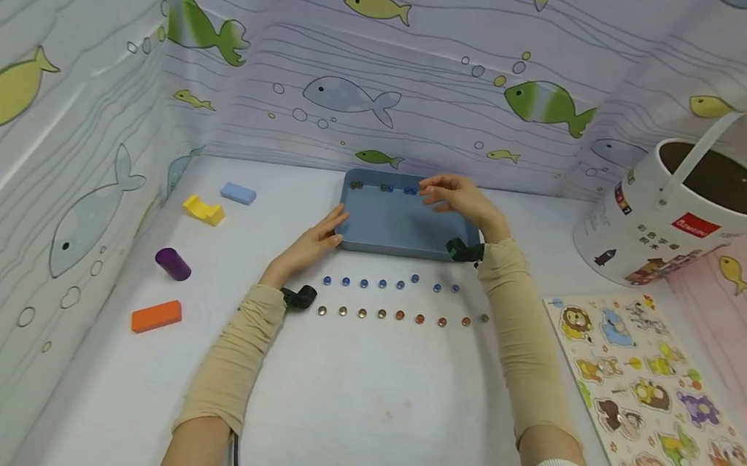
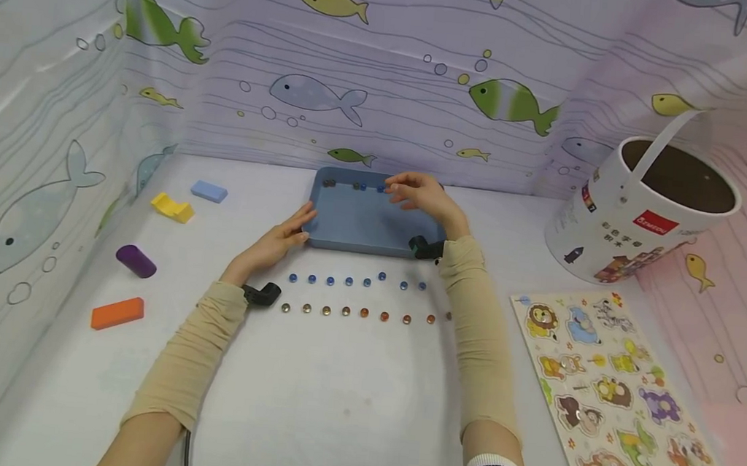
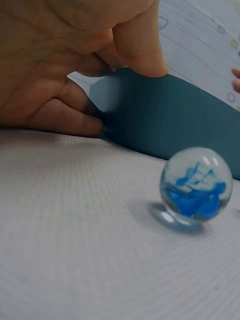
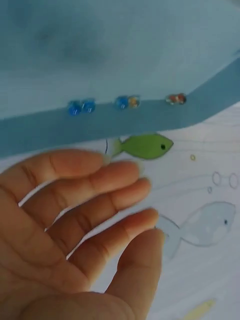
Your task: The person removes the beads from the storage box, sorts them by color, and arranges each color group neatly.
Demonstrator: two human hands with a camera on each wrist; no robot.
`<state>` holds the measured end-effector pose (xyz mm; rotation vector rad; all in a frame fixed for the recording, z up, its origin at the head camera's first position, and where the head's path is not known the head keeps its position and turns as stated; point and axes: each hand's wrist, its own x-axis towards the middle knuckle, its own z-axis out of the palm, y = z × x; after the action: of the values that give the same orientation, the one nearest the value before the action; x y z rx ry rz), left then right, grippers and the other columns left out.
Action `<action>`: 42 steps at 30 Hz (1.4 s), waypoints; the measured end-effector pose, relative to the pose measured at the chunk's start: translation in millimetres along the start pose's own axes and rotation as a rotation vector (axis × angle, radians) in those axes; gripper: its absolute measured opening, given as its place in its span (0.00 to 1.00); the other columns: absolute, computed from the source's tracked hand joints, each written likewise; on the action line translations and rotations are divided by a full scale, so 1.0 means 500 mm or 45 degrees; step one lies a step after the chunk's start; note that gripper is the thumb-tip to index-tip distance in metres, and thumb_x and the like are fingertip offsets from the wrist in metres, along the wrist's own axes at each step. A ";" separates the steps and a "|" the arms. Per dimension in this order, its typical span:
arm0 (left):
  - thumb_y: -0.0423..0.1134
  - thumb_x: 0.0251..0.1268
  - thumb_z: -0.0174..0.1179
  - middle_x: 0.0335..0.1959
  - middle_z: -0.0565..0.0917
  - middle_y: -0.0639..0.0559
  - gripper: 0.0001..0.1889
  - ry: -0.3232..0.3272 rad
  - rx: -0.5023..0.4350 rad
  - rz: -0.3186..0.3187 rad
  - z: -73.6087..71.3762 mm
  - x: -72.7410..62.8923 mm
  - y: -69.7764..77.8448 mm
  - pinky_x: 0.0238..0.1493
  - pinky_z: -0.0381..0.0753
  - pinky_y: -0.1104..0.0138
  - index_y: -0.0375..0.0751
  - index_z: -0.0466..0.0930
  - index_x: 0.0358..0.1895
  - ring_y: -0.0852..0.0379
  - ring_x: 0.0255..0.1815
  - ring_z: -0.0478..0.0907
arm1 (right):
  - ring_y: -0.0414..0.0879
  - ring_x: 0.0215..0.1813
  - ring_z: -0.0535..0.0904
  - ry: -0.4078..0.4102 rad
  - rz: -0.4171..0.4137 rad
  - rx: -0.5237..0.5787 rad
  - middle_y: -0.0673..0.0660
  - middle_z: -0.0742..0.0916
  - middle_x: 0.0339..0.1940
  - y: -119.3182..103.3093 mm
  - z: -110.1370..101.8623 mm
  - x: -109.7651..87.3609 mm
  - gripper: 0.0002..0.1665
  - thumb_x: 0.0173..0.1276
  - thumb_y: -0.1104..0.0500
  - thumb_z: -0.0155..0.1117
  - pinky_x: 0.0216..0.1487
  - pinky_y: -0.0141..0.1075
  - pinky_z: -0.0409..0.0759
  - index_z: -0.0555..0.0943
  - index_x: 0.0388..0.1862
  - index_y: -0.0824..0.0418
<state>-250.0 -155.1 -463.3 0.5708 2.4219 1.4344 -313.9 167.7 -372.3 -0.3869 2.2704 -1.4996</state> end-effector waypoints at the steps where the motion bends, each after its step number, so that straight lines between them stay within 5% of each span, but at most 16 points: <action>1: 0.41 0.78 0.43 0.81 0.38 0.54 0.29 0.000 0.006 0.001 -0.001 0.000 0.000 0.81 0.39 0.51 0.44 0.48 0.78 0.48 0.82 0.35 | 0.62 0.64 0.74 0.015 0.003 0.041 0.66 0.77 0.66 0.003 0.003 0.012 0.22 0.77 0.56 0.50 0.67 0.51 0.73 0.71 0.65 0.66; 9: 0.40 0.78 0.43 0.81 0.38 0.53 0.29 0.007 0.008 0.001 -0.003 -0.002 0.005 0.81 0.40 0.53 0.42 0.48 0.77 0.48 0.82 0.36 | 0.57 0.66 0.74 0.167 0.006 0.328 0.63 0.75 0.69 0.054 0.030 0.075 0.24 0.77 0.56 0.50 0.68 0.50 0.73 0.70 0.67 0.64; 18: 0.39 0.78 0.44 0.81 0.39 0.51 0.29 0.004 0.000 0.017 0.002 -0.001 0.001 0.81 0.40 0.51 0.40 0.49 0.77 0.47 0.81 0.35 | 0.50 0.58 0.79 0.307 0.134 0.403 0.63 0.73 0.71 0.091 0.049 0.111 0.25 0.78 0.56 0.49 0.45 0.28 0.81 0.68 0.70 0.63; 36: 0.39 0.78 0.45 0.81 0.40 0.54 0.29 0.020 -0.017 -0.006 0.007 -0.006 0.005 0.81 0.41 0.51 0.43 0.50 0.77 0.49 0.82 0.37 | 0.41 0.44 0.80 0.428 0.272 0.127 0.60 0.79 0.65 0.102 0.059 0.142 0.22 0.77 0.57 0.50 0.37 0.29 0.76 0.74 0.66 0.59; 42: 0.39 0.78 0.45 0.81 0.40 0.54 0.29 0.022 -0.008 -0.016 0.006 -0.005 0.005 0.81 0.40 0.52 0.43 0.50 0.77 0.49 0.82 0.36 | 0.44 0.46 0.79 0.451 0.272 0.052 0.61 0.80 0.62 0.106 0.063 0.143 0.20 0.75 0.61 0.52 0.37 0.28 0.77 0.75 0.63 0.61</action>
<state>-245.9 -152.6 -462.4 0.5428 2.4293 1.4474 -363.1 131.7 -444.1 0.1439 2.4446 -1.5987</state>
